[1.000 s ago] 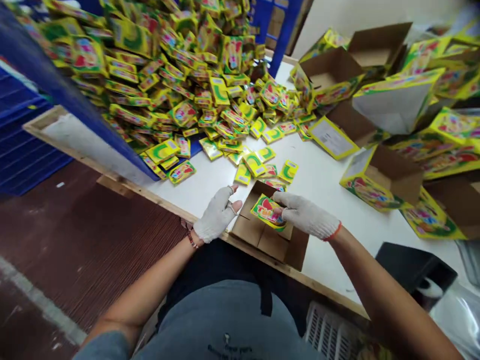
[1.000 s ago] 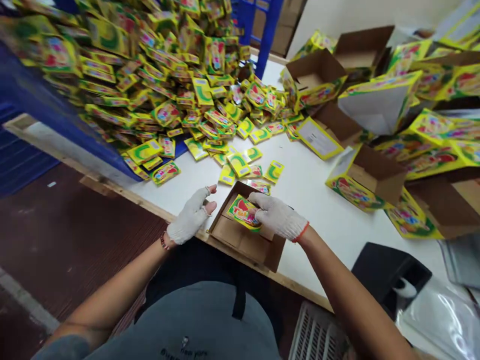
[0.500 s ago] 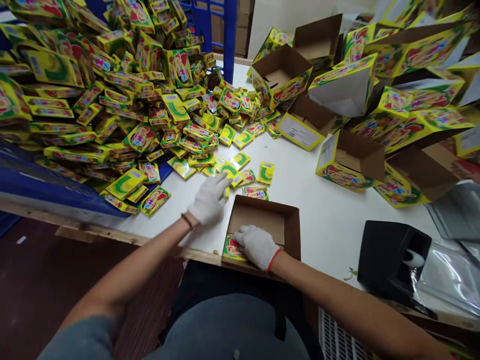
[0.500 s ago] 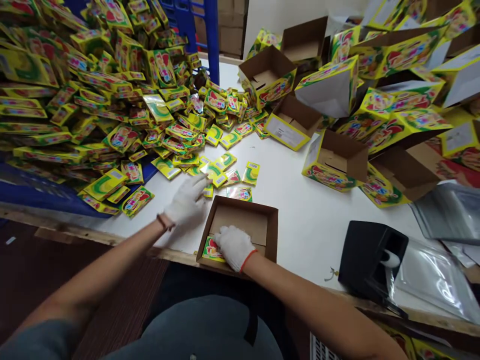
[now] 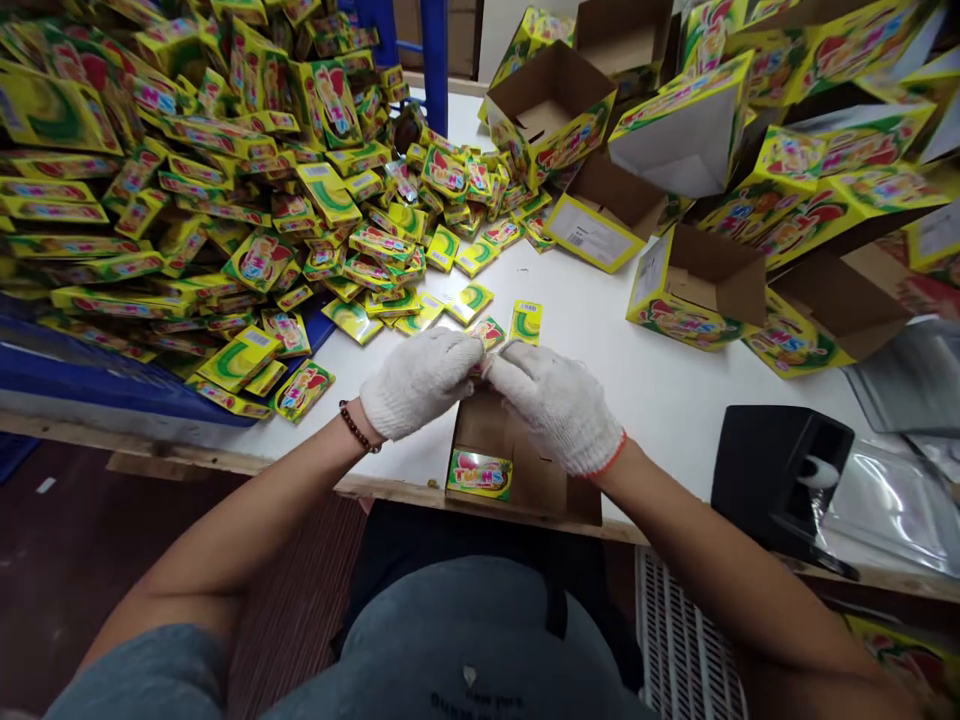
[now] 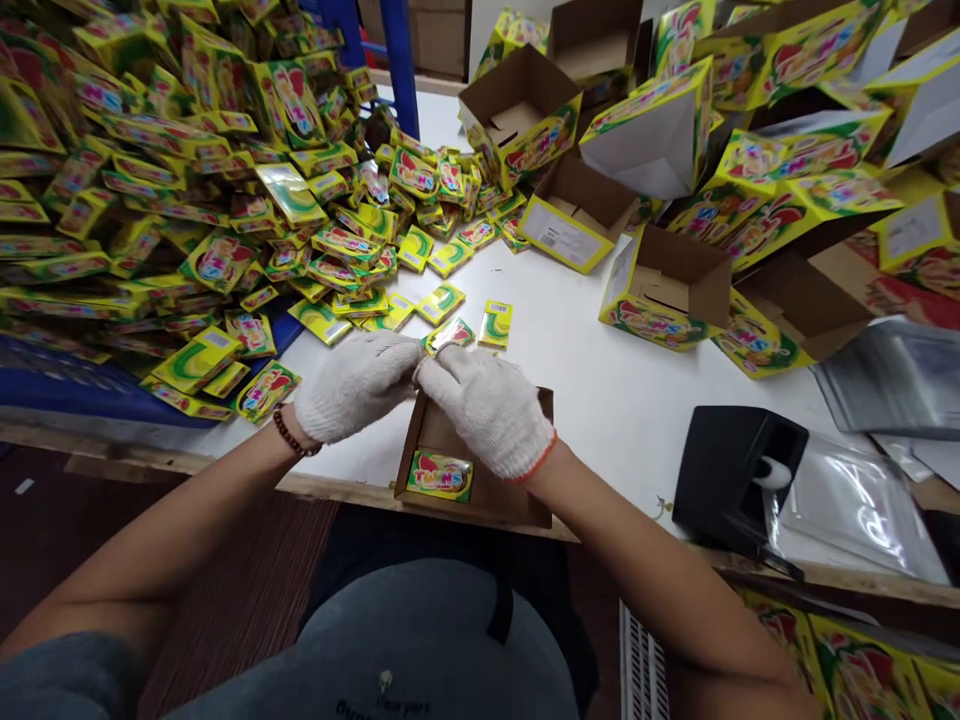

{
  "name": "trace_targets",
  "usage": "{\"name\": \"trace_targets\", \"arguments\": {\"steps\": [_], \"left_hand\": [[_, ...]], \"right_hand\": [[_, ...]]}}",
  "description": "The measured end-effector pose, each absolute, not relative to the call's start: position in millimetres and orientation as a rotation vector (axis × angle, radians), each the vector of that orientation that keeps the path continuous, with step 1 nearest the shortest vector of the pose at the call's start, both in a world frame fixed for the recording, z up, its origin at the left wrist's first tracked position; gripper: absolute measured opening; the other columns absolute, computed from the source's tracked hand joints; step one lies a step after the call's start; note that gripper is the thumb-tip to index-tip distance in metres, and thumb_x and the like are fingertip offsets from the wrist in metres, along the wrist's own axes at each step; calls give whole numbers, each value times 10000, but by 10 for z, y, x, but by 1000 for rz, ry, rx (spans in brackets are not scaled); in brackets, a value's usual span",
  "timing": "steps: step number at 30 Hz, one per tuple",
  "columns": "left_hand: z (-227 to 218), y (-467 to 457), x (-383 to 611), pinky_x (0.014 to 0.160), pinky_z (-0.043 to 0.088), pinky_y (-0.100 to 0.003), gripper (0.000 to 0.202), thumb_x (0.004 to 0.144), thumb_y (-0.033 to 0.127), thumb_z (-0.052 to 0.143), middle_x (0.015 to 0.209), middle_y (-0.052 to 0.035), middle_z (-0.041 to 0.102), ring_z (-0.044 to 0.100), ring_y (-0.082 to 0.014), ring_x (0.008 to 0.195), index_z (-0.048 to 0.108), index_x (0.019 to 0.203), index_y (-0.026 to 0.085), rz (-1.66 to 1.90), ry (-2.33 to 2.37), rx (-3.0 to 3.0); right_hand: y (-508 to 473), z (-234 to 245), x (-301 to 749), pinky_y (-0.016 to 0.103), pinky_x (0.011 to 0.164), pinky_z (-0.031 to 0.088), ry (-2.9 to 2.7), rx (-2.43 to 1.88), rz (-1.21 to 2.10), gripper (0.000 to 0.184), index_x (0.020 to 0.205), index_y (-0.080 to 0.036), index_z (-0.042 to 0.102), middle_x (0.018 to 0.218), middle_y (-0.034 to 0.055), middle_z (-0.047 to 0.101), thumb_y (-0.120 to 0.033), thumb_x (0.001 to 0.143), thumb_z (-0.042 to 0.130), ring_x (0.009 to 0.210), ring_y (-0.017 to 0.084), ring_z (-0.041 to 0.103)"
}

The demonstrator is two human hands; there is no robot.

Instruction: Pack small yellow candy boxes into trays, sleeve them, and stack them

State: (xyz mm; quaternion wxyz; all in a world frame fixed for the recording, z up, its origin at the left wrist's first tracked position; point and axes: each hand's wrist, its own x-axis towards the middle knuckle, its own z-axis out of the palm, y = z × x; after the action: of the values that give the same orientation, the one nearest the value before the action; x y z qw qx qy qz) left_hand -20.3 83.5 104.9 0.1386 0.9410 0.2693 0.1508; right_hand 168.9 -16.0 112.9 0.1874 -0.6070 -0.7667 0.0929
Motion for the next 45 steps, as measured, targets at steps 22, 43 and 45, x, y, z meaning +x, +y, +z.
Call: {"name": "trace_targets", "arguments": {"steps": [22,43,45], "left_hand": [[613,757,-454,662,577,-358,303,819,390,568,1071,-121,709,684,-223,839,620,1009,160,820,967,708],[203,775,49,900,498,-366,499,920,578,436,1037,-109,682,619,-224,989,662,1006,141,766,889,1574],[144,739,116,889,494,-362,480,923,560,433,975,-92,682,616,-215,928,670,946,144,704,848,1574]], "right_hand": [[-145,456,1719,350,951,469,-1822,-1759,741,256,1113,-180,656,1135,104,628,-217,886,543,1060,220,594],[-7,518,1730,370,858,487,-2251,-2026,625,358,1258,-194,591,1142,131,695,-173,916,488,1002,263,651],[20,464,1621,343,850,481,-2390,-2038,582,349,1275,-201,586,1218,135,664,-183,965,425,1048,253,634]]}}
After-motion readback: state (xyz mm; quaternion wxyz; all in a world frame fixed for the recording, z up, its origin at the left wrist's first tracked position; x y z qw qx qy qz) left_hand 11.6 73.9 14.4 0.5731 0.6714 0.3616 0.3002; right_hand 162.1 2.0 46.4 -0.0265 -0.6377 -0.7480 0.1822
